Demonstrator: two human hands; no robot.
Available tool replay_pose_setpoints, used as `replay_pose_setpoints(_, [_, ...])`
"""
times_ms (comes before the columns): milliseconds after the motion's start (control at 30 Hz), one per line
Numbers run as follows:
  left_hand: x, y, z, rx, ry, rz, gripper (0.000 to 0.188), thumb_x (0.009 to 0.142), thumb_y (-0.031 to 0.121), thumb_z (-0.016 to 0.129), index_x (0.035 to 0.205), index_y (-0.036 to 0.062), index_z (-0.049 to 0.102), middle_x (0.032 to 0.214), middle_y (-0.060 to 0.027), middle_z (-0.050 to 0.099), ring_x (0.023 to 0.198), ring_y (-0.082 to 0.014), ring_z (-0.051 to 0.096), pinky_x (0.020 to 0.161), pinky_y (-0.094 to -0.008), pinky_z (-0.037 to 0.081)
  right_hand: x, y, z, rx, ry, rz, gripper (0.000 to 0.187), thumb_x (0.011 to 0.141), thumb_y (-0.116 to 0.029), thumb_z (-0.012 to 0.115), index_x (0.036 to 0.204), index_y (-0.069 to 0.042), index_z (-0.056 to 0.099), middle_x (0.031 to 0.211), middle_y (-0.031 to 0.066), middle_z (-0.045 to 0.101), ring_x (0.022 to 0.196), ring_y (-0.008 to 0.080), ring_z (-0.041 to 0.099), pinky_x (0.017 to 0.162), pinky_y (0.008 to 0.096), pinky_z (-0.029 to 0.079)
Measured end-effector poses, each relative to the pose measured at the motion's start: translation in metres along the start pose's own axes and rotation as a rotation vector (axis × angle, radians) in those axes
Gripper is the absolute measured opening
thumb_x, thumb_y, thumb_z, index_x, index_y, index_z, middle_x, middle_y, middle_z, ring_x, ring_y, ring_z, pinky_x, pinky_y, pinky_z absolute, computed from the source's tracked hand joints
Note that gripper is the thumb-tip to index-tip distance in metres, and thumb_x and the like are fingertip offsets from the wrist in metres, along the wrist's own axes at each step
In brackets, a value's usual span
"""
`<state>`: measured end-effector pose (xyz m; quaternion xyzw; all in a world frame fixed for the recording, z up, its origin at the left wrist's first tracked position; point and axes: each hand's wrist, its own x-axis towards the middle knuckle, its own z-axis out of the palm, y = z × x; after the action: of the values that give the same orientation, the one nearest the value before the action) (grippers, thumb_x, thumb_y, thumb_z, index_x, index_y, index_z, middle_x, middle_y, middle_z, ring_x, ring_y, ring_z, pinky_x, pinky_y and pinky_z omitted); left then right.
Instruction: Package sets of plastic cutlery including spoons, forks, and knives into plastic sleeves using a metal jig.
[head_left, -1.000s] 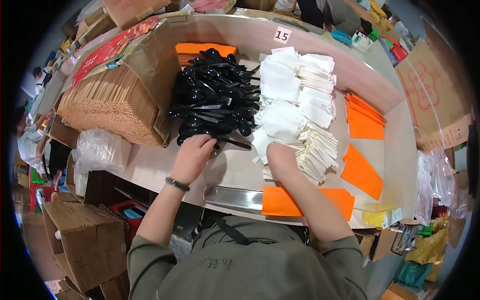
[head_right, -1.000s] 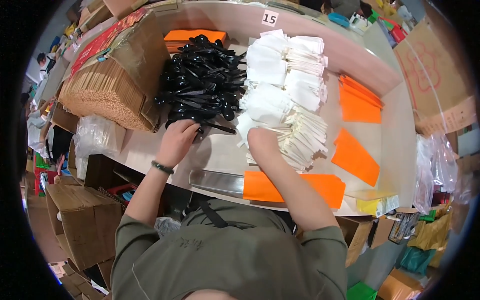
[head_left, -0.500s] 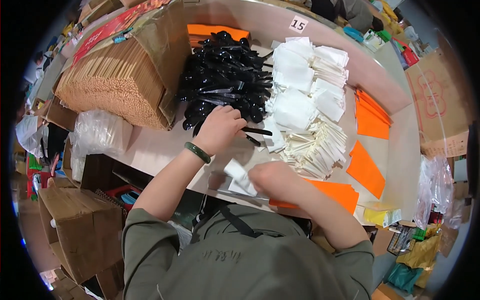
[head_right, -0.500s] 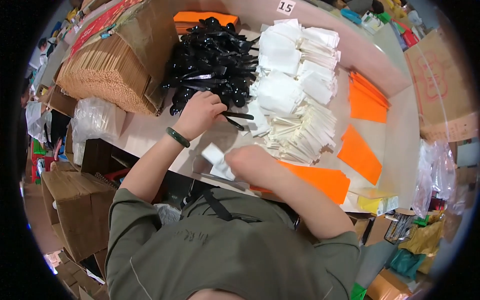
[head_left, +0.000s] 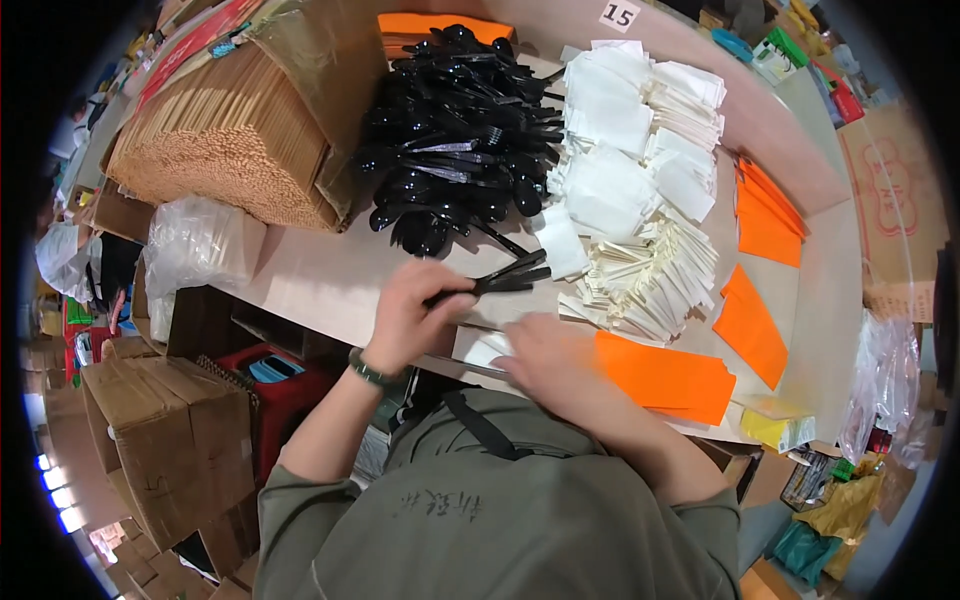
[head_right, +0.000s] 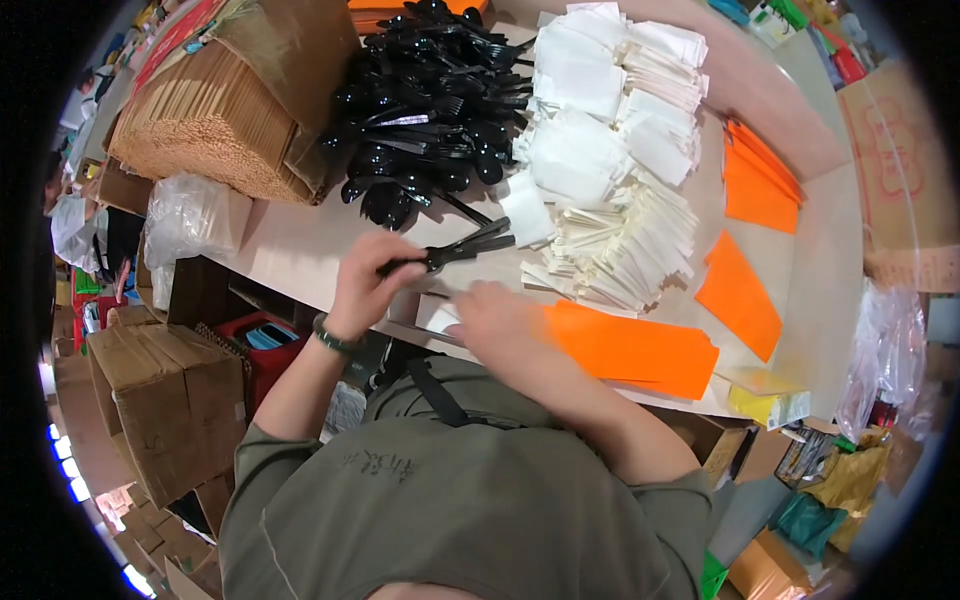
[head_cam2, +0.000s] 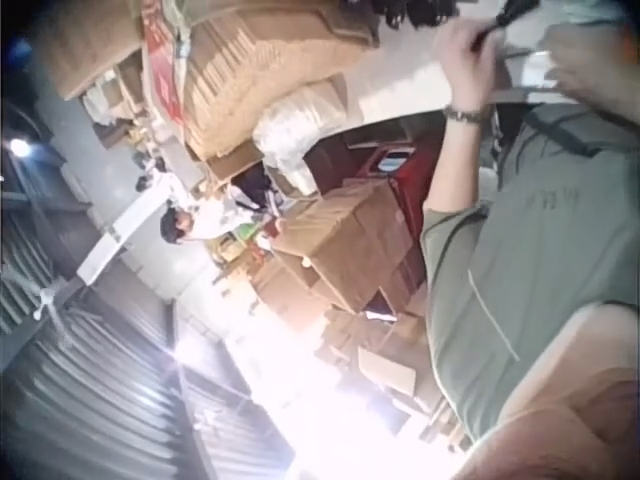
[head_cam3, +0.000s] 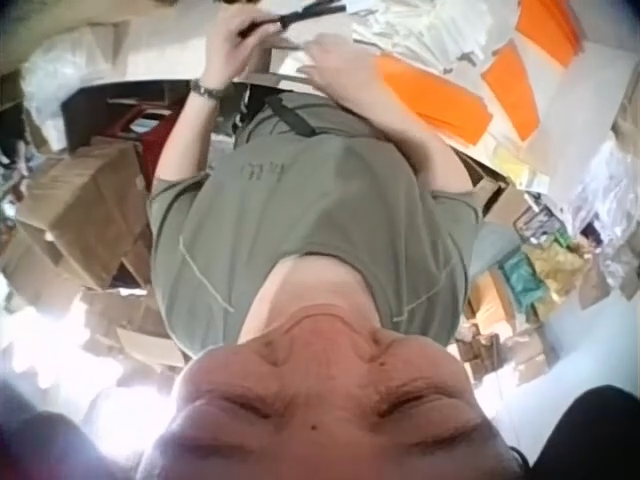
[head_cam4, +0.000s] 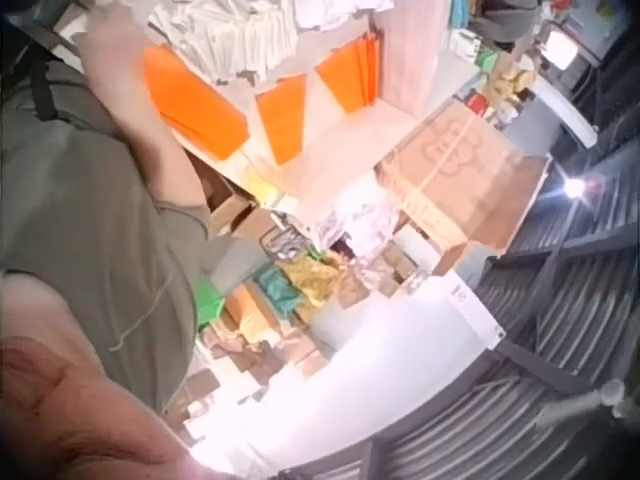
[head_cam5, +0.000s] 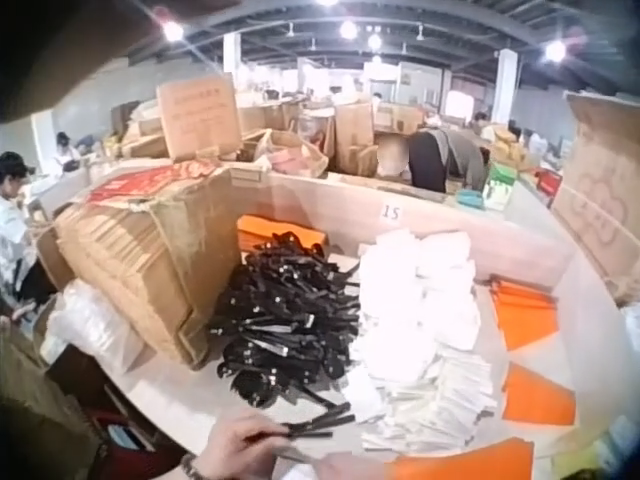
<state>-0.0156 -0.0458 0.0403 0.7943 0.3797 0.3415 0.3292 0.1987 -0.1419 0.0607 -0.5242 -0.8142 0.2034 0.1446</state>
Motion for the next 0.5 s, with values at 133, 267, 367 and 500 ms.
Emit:
replay_pose_setpoints(133, [-0.042,0.001,0.001,0.118,-0.136,0.096,0.021,0.073,0.005,0.078,0.092,0.0097,0.073,0.094,-0.0047,0.07,0.086,-0.0275,0.064,0.077,-0.0376,0.05,-0.045,0.023,-0.025,0.052,0.247,0.017,0.039,0.083,-0.018,0.073,0.116,-0.002,0.062,0.12,0.0143,0.062,0.106,0.0308,0.062,0.091,0.0454,0.05])
replay_pose_setpoints(267, [-0.032,0.013,0.032,0.089,-0.298,0.192,0.023,0.07,0.01,0.078,0.091,0.0097,0.068,0.093,-0.0044,0.068,0.088,-0.0275,0.064,0.076,-0.0388,0.05,-0.042,0.021,-0.005,-0.136,0.13,-0.283,0.043,0.085,-0.019,0.071,0.124,-0.003,0.062,0.13,0.0124,0.061,0.119,0.0305,0.059,0.103,0.0513,0.043])
replay_pose_setpoints(367, [-0.013,0.019,0.012,0.201,-0.274,0.29,0.023,0.072,0.014,0.079,0.093,0.011,0.069,0.103,-0.0059,0.067,0.095,-0.0273,0.065,0.08,-0.0392,0.052,-0.039,0.023,0.009,-0.27,0.063,-0.348,0.042,0.087,-0.018,0.067,0.126,-0.004,0.061,0.131,0.0114,0.062,0.123,0.03,0.057,0.107,0.0552,0.038])
replay_pose_setpoints(500, [0.056,0.031,-0.097,0.596,0.218,0.372,0.011,0.073,0.011,0.074,0.081,0.0132,0.066,0.082,-0.0048,0.063,0.08,-0.0275,0.064,0.069,-0.04,0.052,-0.042,0.023,0.014,-0.284,0.08,-0.267,0.04,0.09,-0.017,0.064,0.128,-0.005,0.059,0.129,0.011,0.063,0.123,0.0284,0.058,0.106,0.0573,0.039])
